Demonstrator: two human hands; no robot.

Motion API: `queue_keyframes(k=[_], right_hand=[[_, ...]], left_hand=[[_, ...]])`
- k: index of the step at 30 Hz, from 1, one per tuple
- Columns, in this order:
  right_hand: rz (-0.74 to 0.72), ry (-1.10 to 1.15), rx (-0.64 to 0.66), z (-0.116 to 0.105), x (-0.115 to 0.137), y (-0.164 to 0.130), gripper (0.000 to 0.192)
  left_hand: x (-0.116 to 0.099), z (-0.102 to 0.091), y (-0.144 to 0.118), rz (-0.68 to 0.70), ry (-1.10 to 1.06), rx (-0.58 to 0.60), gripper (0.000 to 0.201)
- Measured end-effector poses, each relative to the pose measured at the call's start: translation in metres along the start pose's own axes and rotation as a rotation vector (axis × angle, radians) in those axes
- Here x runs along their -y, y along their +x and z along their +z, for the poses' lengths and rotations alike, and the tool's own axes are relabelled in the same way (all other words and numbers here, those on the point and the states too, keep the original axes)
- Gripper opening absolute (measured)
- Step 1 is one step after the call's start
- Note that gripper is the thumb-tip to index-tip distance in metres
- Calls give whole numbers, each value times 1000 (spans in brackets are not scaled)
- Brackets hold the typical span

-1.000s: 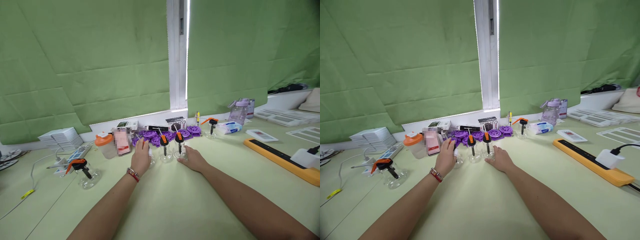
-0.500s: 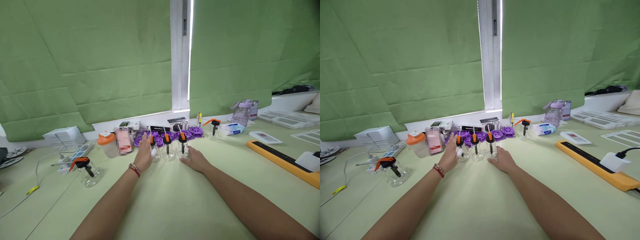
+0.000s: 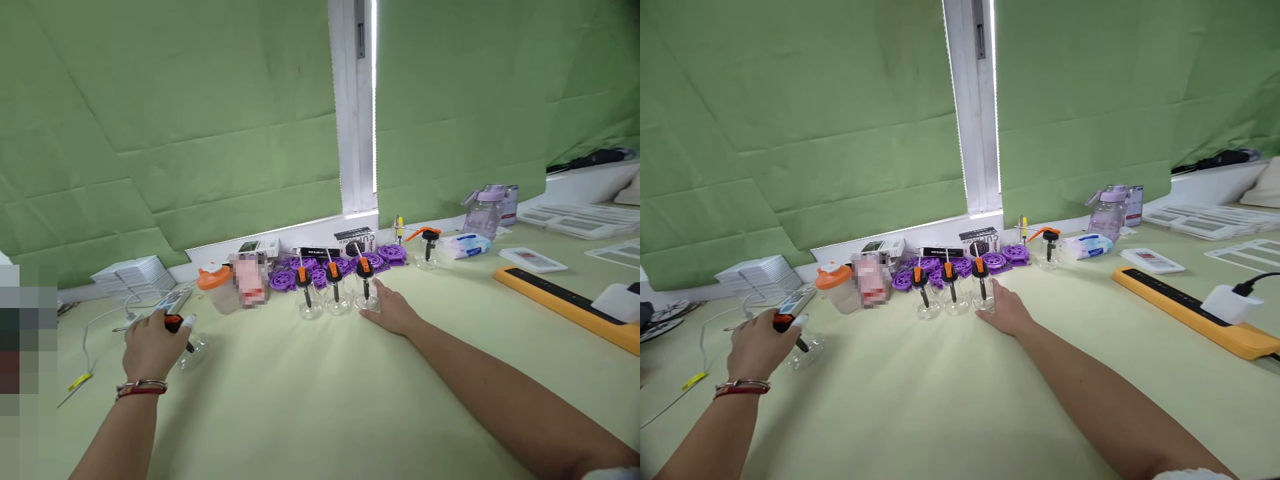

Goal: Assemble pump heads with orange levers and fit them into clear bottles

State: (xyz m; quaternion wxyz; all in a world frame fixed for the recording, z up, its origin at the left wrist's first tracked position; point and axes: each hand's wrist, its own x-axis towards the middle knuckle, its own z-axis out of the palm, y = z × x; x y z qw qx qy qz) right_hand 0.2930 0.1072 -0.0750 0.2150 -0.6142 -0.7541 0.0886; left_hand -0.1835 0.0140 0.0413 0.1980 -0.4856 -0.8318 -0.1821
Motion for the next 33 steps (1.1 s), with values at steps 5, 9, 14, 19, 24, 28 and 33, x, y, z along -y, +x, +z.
queue_keyframes(k=[5, 9, 14, 19, 24, 28, 33], right_hand=[[-12, -4, 4, -5, 4, -3, 88], [-4, -1, 5, -7, 6, -4, 85], [42, 64, 10, -8, 6, -4, 96], [30, 113, -250, -19, 17, -12, 102], [-347, -56, -363, -26, 45, -29, 77], [-708, -100, -56, -20, 62, -37, 55], [-698, 78, 134, -13, 60, -35, 42]], left_hand=[[-18, 14, -11, 98, -96, -54, 44], [-59, 22, -27, 412, -221, -97, 41], [-129, 30, -46, 690, -436, 5, 42], [-168, 39, -49, 713, -588, 100, 45], [-183, 45, -54, 681, -717, 185, 43], [-187, 44, -62, 583, -846, 184, 43], [-173, 18, -90, 330, -1280, 249, 36]])
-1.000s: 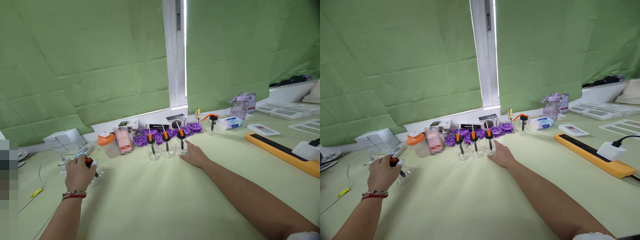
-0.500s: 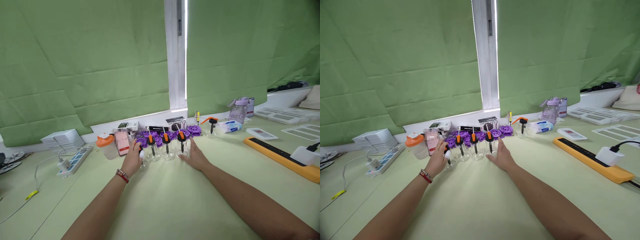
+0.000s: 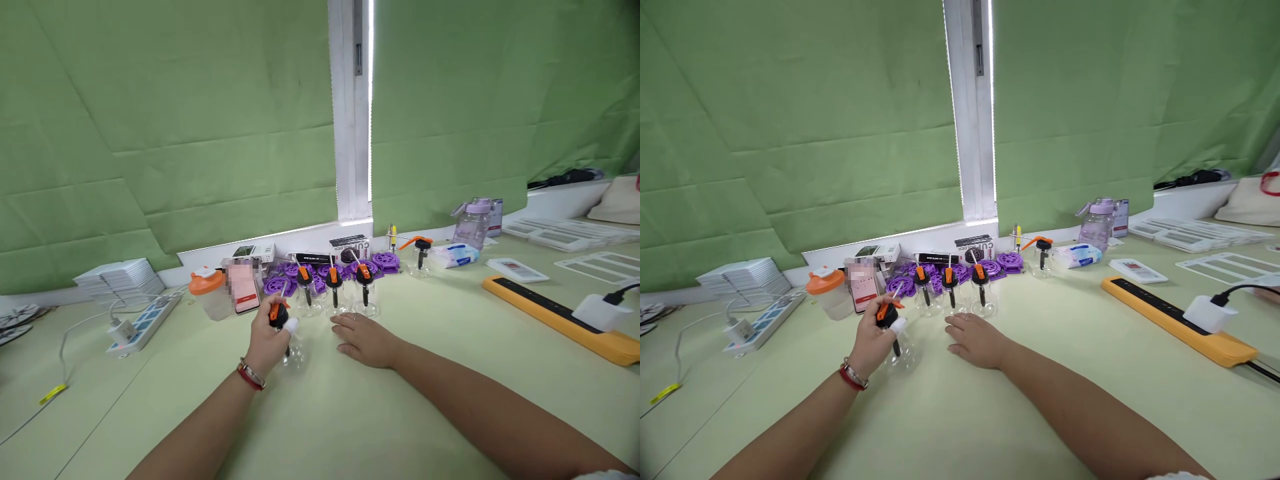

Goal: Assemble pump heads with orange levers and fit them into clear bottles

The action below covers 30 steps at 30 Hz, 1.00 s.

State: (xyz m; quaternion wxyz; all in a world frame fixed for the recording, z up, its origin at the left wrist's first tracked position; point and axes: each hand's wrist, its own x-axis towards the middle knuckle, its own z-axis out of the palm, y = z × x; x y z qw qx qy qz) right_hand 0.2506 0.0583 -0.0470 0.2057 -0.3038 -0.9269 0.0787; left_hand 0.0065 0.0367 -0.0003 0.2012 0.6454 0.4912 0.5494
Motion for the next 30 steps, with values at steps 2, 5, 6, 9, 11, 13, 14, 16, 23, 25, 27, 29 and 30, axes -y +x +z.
queue_keyframes(k=[2, 5, 6, 9, 11, 13, 14, 16, 23, 25, 27, 29, 30], right_hand=[[106, 216, -77, 3, -1, 1, 42], [331, 722, -130, 12, 4, 8, 49], [409, 884, -129, 15, 8, 11, 52], [671, 1160, -153, 20, 19, 24, 50], [864, 1194, -165, 20, 24, 33, 47], [981, 1179, -145, 17, 27, 41, 46], [1004, 1172, -130, 16, 28, 45, 45], [1023, 1175, -105, 16, 28, 51, 42], [951, 1171, -290, 33, 31, 71, 30], [905, 1168, -333, 37, 29, 73, 23], [876, 1170, -352, 38, 25, 75, 14], [869, 1167, -362, 37, 18, 75, 12], [873, 1162, -364, 36, 14, 74, 15]], left_hand=[[-13, -3, -17, -170, -328, 107, 41], [-25, -1, -36, -441, -685, 282, 31], [-25, 1, -39, -505, -748, 298, 27], [-13, 7, -42, -645, -852, 290, 20], [-1, 8, -40, -711, -924, 281, 18], [11, 6, -35, -724, -996, 270, 17], [15, 5, -32, -720, -1022, 274, 17], [22, 2, -27, -714, -1050, 302, 16], [40, -1, -12, -815, -781, 207, 13], [44, -1, -10, -823, -753, 189, 15], [48, -2, -9, -814, -737, 181, 15], [51, -2, -7, -804, -729, 181, 15], [51, -2, -6, -800, -726, 181, 15]])
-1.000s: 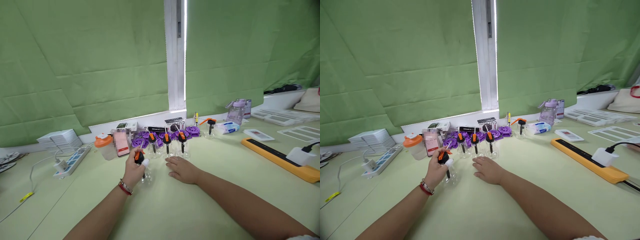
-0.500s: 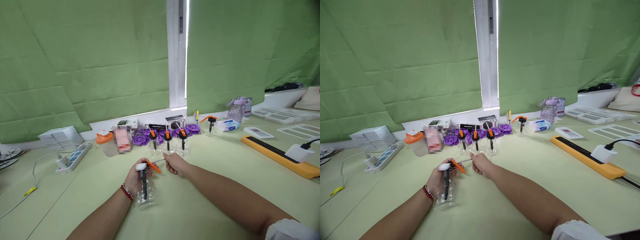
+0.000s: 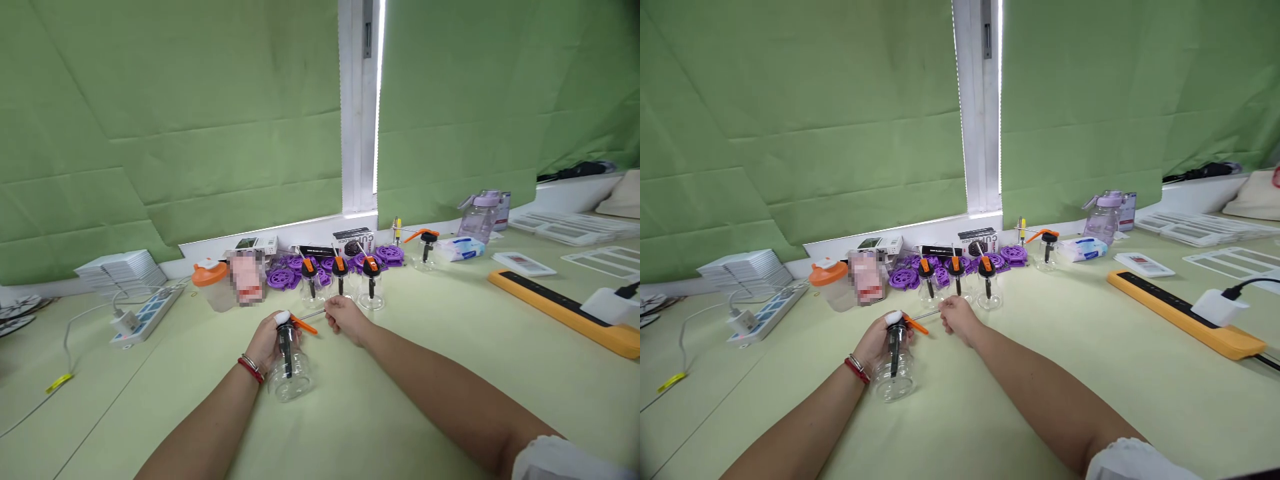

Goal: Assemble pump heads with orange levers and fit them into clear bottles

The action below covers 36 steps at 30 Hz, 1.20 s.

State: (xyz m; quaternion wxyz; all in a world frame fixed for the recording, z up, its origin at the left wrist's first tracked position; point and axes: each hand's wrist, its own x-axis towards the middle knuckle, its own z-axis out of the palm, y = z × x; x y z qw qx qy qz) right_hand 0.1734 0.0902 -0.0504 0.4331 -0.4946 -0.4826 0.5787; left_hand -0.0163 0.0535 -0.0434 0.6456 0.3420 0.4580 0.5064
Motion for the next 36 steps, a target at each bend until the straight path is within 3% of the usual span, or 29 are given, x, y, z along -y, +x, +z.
queue_keyframes(k=[5, 11, 15, 20, 25, 29, 33, 36], right_hand=[[22, -46, 48, -10, 0, 5, 32], [-3, -65, 102, -14, -2, 3, 12], [24, -104, 79, -14, -2, 3, 25], [5, -123, 91, -12, 0, -1, 17], [15, -138, 72, -8, 0, -3, 32], [-14, -141, 94, -8, -2, -2, 23], [-7, -163, 87, -10, -4, -1, 32], [-44, -177, 97, -10, -5, -1, 23]], left_hand=[[-3, 2, 2, -1, 13, 12, 13], [-5, 6, -2, -15, 16, 14, 11], [-6, 6, -3, -22, 4, 7, 10], [-3, 2, -1, -28, -17, 14, 12], [-1, 1, -2, -28, -29, 16, 12], [-2, 2, -3, -29, -33, 5, 13], [-3, 1, -3, -41, -37, 5, 14], [-3, 2, -4, -56, -44, 4, 15]])
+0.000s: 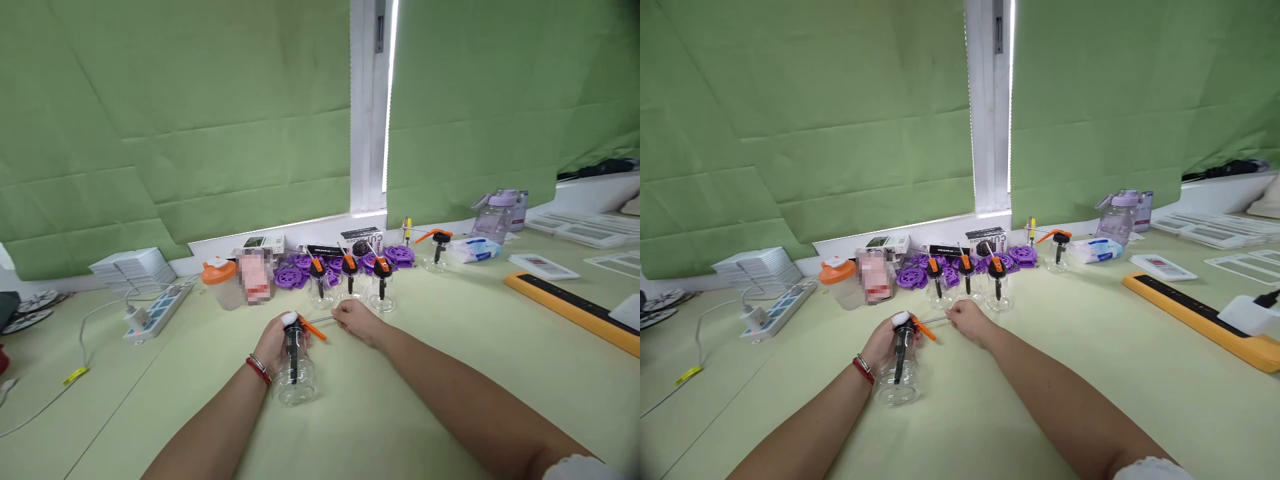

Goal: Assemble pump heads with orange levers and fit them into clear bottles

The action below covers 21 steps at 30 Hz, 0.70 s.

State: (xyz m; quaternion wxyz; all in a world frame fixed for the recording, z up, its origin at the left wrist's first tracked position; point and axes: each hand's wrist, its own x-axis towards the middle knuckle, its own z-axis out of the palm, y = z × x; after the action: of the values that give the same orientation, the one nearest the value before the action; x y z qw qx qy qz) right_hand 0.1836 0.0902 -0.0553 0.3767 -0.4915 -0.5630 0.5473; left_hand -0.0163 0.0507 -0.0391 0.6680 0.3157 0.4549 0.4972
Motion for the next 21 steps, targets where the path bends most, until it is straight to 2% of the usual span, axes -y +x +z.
queue_keyframes(k=[5, 8, 13, 17, 21], right_hand=[[-48, -58, -16, -6, -2, 2, 7], [-99, -158, -35, -9, -4, 2, 4], [-225, -348, 33, -5, 1, -2, 13], [-240, -407, 62, 1, 1, -1, 13], [-215, -378, 72, -3, -4, 4, 15]], left_hand=[[-4, 3, -3, -26, -38, -30, 14], [-8, 4, -4, 21, -99, -102, 12], [-11, 3, -3, 126, -186, -246, 12], [-11, 4, -2, 132, -209, -270, 10], [-13, 5, -5, 116, -221, -272, 9]])
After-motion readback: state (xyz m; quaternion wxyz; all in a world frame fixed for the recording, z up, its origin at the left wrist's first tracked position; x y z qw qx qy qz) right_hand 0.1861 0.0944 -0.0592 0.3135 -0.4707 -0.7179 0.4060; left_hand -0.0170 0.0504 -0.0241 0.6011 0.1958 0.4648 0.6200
